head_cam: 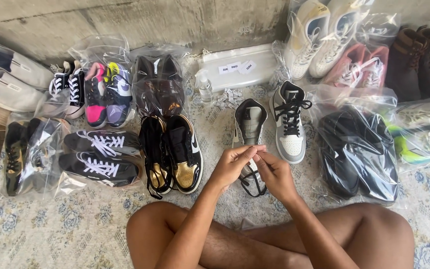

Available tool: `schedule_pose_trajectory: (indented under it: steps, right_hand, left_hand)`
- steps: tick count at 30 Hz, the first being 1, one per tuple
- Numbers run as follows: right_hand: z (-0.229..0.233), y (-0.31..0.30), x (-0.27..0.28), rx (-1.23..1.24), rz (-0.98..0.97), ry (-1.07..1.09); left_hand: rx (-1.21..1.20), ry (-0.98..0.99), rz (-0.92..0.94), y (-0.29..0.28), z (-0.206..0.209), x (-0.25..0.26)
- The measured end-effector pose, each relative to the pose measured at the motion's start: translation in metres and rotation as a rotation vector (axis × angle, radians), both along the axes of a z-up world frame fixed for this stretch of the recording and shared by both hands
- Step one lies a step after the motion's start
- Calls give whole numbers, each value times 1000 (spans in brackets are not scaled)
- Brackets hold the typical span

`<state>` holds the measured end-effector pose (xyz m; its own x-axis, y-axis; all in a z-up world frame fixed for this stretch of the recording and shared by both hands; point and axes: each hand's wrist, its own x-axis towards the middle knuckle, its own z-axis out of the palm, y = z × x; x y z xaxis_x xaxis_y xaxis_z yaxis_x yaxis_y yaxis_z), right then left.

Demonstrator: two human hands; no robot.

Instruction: Threading black shoelaces through the eyelets of a white and grey sneaker while sitting on the floor.

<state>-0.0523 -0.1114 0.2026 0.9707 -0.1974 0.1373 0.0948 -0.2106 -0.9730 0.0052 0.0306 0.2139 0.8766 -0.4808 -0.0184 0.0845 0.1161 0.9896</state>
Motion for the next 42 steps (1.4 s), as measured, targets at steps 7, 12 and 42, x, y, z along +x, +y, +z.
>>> schedule_pose_trajectory:
  steps: [7, 12, 42]
  right_hand:
    - [11, -7, 13, 348, 175, 154]
    - [3, -10, 9, 377, 210, 51]
    - [72, -5, -87, 415, 320, -214]
  left_hand:
    - [-71, 60, 68, -6, -15, 18]
    - [-33, 9, 41, -2, 19, 34]
    - [386, -261, 359, 9, 107, 105]
